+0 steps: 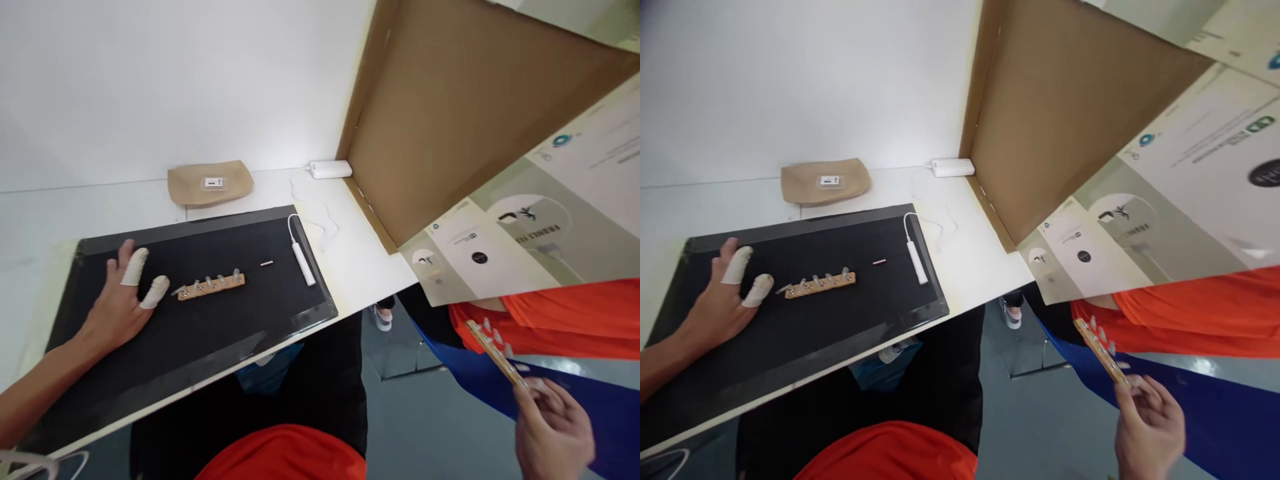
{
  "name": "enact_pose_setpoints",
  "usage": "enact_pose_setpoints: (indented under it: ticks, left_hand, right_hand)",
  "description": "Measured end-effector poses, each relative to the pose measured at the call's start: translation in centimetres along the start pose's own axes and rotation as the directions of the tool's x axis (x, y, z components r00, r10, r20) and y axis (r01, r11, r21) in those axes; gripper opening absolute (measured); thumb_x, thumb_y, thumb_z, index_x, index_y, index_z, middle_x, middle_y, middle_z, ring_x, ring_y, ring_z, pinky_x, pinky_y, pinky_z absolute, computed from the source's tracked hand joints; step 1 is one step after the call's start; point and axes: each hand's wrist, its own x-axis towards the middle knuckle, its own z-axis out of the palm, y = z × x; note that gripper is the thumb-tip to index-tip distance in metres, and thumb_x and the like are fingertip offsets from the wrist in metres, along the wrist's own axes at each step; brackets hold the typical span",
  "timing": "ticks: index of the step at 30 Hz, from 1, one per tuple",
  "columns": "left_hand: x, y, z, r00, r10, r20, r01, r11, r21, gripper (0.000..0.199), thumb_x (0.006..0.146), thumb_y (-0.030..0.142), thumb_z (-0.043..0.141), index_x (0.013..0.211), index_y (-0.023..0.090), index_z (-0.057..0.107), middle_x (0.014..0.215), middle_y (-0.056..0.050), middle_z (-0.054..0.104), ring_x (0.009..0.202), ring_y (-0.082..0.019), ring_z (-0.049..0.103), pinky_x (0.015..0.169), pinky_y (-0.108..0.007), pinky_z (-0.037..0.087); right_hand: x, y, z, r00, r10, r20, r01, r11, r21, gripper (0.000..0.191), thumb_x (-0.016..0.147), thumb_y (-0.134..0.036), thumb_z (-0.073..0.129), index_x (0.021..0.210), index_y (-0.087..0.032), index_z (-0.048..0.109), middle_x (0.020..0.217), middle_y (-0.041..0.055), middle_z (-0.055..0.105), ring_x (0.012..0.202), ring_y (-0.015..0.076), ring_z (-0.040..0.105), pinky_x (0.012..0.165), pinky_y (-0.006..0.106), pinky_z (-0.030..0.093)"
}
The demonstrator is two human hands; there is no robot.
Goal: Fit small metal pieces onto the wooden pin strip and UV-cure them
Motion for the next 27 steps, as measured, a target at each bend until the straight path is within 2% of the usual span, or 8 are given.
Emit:
enact_pose_setpoints:
  ticks: [3,6,9,12,16,18,22,27]
  left_hand:
    - [0.0,0.5,-0.2,0.992,0.115,-0.045,-0.113,0.992,0.055,0.067,0.11,0.062,0.023,0.17,0.037,0.004,0.182,-0.001,-0.005,0.167,-0.041,0.011,0.135,-0.065,0.017]
    - [-0.1,1.2,-0.5,0.985,0.159,-0.064,-0.153,0.985,0.085,0.065,0.111,0.062,0.02,0.169,0.037,0.009,0.182,0.0,-0.005,0.166,-0.039,0.018,0.137,-0.06,0.013]
    - [-0.2,1.6,-0.7,0.988,0.144,-0.059,-0.139,0.986,0.09,0.067,0.11,0.066,0.022,0.17,0.04,0.008,0.182,0.0,-0.006,0.165,-0.044,0.016,0.135,-0.064,0.018]
    - [-0.3,1.9,-0.7,0.988,0.146,-0.051,-0.142,0.988,0.066,0.067,0.109,0.067,0.026,0.169,0.048,0.001,0.181,0.006,-0.01,0.164,-0.049,0.011,0.134,-0.068,0.019]
    - [-0.5,2.1,-0.7,0.985,0.156,-0.074,-0.152,0.987,0.056,0.069,0.109,0.069,0.029,0.169,0.051,0.001,0.18,0.01,-0.011,0.162,-0.051,0.014,0.133,-0.068,0.021]
    - [-0.6,2.0,-0.6,0.982,0.168,-0.086,-0.163,0.984,0.069,0.07,0.108,0.069,0.028,0.17,0.047,0.005,0.18,0.008,-0.01,0.162,-0.05,0.017,0.133,-0.065,0.021]
    - [-0.2,1.4,-0.1,0.986,0.142,-0.083,-0.133,0.986,0.098,0.079,0.106,0.071,0.027,0.172,0.029,0.013,0.181,-0.002,-0.007,0.163,-0.049,0.016,0.133,-0.063,0.023]
    - [0.7,0.5,0.6,0.991,0.028,-0.128,-0.021,0.998,0.057,0.094,0.093,0.08,0.033,0.17,0.026,0.029,0.182,-0.003,0.003,0.162,-0.053,0.021,0.132,-0.067,0.028]
  right_hand:
    - [1.6,1.4,2.0,0.997,-0.007,-0.077,0.009,1.0,0.02,0.072,0.041,-0.055,0.099,0.093,-0.02,0.064,0.084,0.0009,0.067,0.067,0.0141,0.057,0.06,0.033,0.055]
    - [2.8,3.0,3.8,0.993,-0.037,-0.112,0.043,0.998,0.055,0.074,0.042,-0.058,0.098,0.093,-0.02,0.061,0.084,-0.0015,0.066,0.068,0.0124,0.058,0.069,0.034,0.058]
    - [3.6,4.5,5.4,0.991,-0.058,-0.119,0.068,0.995,0.074,0.062,0.06,-0.052,0.096,0.098,-0.018,0.062,0.086,-0.0025,0.066,0.073,0.0129,0.061,0.077,0.036,0.06]
    - [4.0,5.7,7.1,0.994,-0.056,-0.089,0.064,0.995,0.079,0.033,0.095,-0.043,0.074,0.114,-0.016,0.067,0.105,0.0034,0.071,0.09,0.0164,0.069,0.084,0.037,0.062]
    - [4.0,6.8,9.5,0.999,-0.029,-0.027,0.032,0.996,0.086,0.04,0.1,-0.042,0.068,0.132,-0.018,0.064,0.13,0.0093,0.068,0.111,0.0225,0.07,0.095,0.045,0.062]
    - [4.1,7.2,10.5,1.0,-0.009,0.007,0.008,0.995,0.096,0.042,0.1,-0.042,0.068,0.134,-0.019,0.063,0.133,0.0098,0.067,0.114,0.0234,0.069,0.096,0.046,0.062]
    - [4.6,7.1,12.5,0.997,0.017,0.079,-0.027,0.992,0.125,0.042,0.1,-0.042,0.068,0.135,-0.019,0.063,0.133,0.0099,0.067,0.112,0.0231,0.07,0.095,0.045,0.062]
    - [5.7,6.4,15.5,0.987,-0.018,0.159,-0.007,0.987,0.159,0.039,0.1,-0.04,0.069,0.132,-0.018,0.063,0.125,0.0082,0.069,0.102,0.0196,0.071,0.086,0.039,0.064]
